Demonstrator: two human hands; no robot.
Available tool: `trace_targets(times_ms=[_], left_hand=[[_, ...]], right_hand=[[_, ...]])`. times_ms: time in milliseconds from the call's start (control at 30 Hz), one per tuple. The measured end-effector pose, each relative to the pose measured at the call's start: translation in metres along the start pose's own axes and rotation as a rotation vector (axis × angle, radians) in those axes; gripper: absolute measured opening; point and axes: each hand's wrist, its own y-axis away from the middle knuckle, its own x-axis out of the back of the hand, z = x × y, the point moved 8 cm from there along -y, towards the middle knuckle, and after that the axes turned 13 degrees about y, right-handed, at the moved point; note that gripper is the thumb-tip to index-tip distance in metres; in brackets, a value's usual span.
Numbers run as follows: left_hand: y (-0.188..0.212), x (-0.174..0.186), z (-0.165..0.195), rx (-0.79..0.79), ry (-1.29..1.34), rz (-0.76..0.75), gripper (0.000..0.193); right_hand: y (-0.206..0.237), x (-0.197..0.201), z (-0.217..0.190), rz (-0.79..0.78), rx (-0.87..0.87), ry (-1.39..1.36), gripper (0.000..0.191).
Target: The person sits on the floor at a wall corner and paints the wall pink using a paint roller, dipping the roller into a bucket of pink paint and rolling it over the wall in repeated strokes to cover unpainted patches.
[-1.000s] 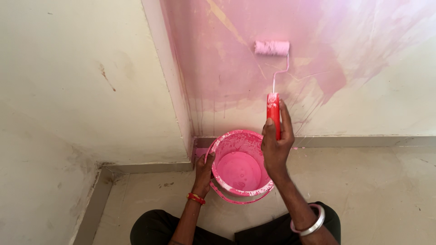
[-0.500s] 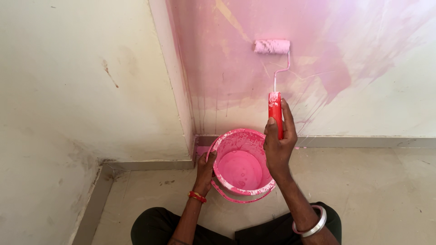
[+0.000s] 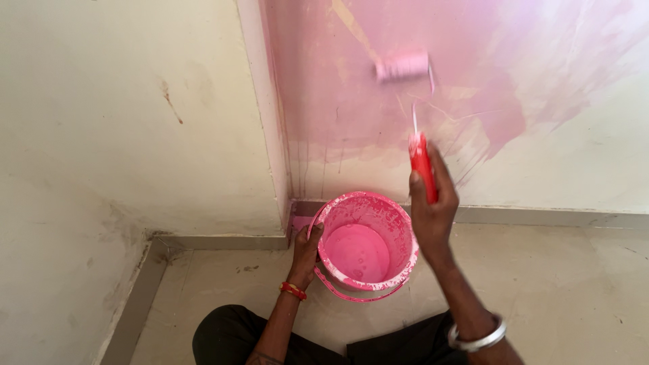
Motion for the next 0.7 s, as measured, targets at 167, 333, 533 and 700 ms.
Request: trace_targets(times_ms=[167,333,533,700], left_hand=[[0.001,-0.003,0.004,-0.01,0.017,-0.011,0.039],[0.0,-0.002,0.0,0.005,0.049,-0.011,0.036],[0.0,-0.002,0.0,0.013,0.019,0.003,0.033],[0.003,-0.005,0.005,0.006,0.035,-0.017,0.034]], right_hand=[[-0.013,0.018,-0.013,-0.024,0.118,0.108,0.047],[0.015,0.034,0.006,-0.079,-0.034,0.14,0.048],[-0.007,0.029,-0.011,-0.079,0.081,0.172,0.048],[-0.027,0.004,-0.034,-0.05,0.187,0.101,0.047]])
